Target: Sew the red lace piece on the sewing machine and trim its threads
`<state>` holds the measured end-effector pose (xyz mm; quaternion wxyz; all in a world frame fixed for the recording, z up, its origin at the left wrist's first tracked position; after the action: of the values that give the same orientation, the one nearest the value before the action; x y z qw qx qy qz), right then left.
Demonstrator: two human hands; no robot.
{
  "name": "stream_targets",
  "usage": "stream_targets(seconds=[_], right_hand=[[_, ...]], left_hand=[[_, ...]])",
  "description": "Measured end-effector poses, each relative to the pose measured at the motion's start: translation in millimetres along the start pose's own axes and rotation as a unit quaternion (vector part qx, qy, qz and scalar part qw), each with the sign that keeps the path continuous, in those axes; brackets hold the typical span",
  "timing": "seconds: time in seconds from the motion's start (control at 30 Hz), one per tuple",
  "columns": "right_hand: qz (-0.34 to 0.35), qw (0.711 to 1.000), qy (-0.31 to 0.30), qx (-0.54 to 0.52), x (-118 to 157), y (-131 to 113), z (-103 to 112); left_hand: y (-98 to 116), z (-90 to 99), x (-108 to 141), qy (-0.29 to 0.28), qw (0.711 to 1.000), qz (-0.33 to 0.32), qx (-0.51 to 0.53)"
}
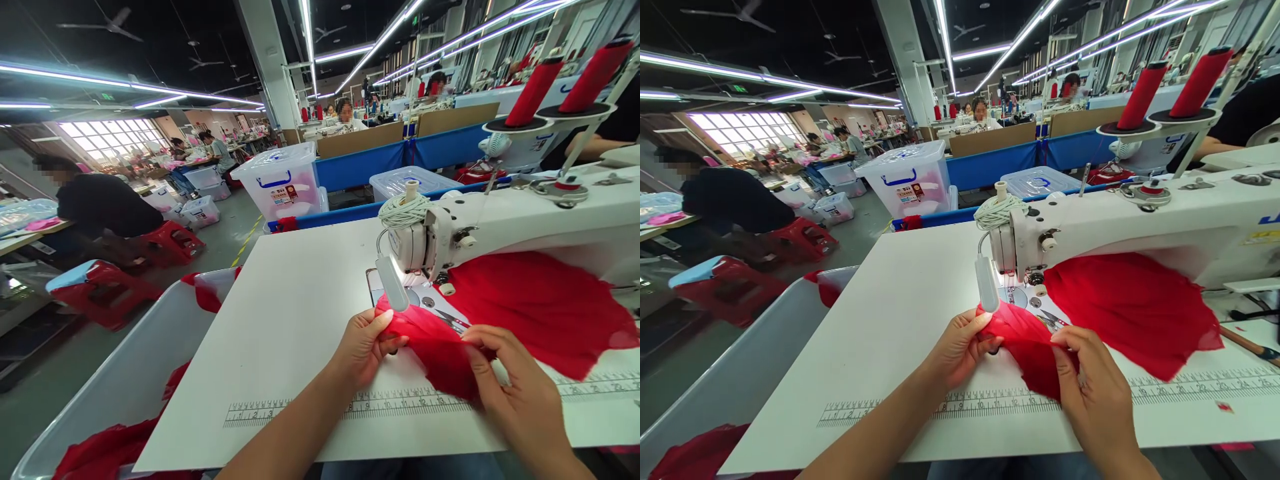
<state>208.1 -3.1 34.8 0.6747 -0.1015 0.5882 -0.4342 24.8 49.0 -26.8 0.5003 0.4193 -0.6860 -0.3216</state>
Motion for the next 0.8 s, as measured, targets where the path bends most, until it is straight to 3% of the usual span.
stream_targets(seconds=[0.17,0.23,0.33,0.4,0.47,0.63,0.8], right_hand=[[-0.069,0.995,0.012,-0.075,3.6,7.1,7.1],[-0.068,0.985,-0.046,-0.151,5.7,-1.7,-4.6],[0.007,0.953,-0.205,-0.221,15.5,-34.1,-37.4],[0.088,0.936,-0.269,-0.207,24.3,-55.0,-52.3],[0.129,0.933,-0.292,-0.166,29.6,-62.4,-62.7],[0.136,0.927,-0.343,-0.069,38.5,-54.9,-80.5],[0.150,0.920,-0.357,-0.060,46.3,-53.7,-80.6]], left_hand=[[0.9,-2.7,0.1,-0.005,1.000,-0.010,-0.008],[-1.1,-2.8,-0.2,-0.003,1.000,-0.009,-0.010],[-3.9,-3.9,-0.1,0.001,1.000,-0.010,-0.008],[-2.7,-7.4,0.5,-0.010,1.000,-0.016,0.003],[-0.6,-12.3,1.4,-0.033,0.999,-0.015,0.020],[-0.1,-15.7,5.2,-0.064,0.995,0.027,0.071],[3.1,-13.0,6.0,-0.068,0.998,-0.009,-0.005]])
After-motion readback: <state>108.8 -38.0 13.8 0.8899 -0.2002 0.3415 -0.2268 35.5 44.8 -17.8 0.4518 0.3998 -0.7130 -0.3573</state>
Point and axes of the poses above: each hand's wrist, its own x-axis away from the middle knuckle, its own z-axis out of the back of the hand, y = z × x, the point moved 10 cm from there along -x, towards the middle knuckle, and after that the axes turned 11 degrees about -x, right-handed, at the moved point
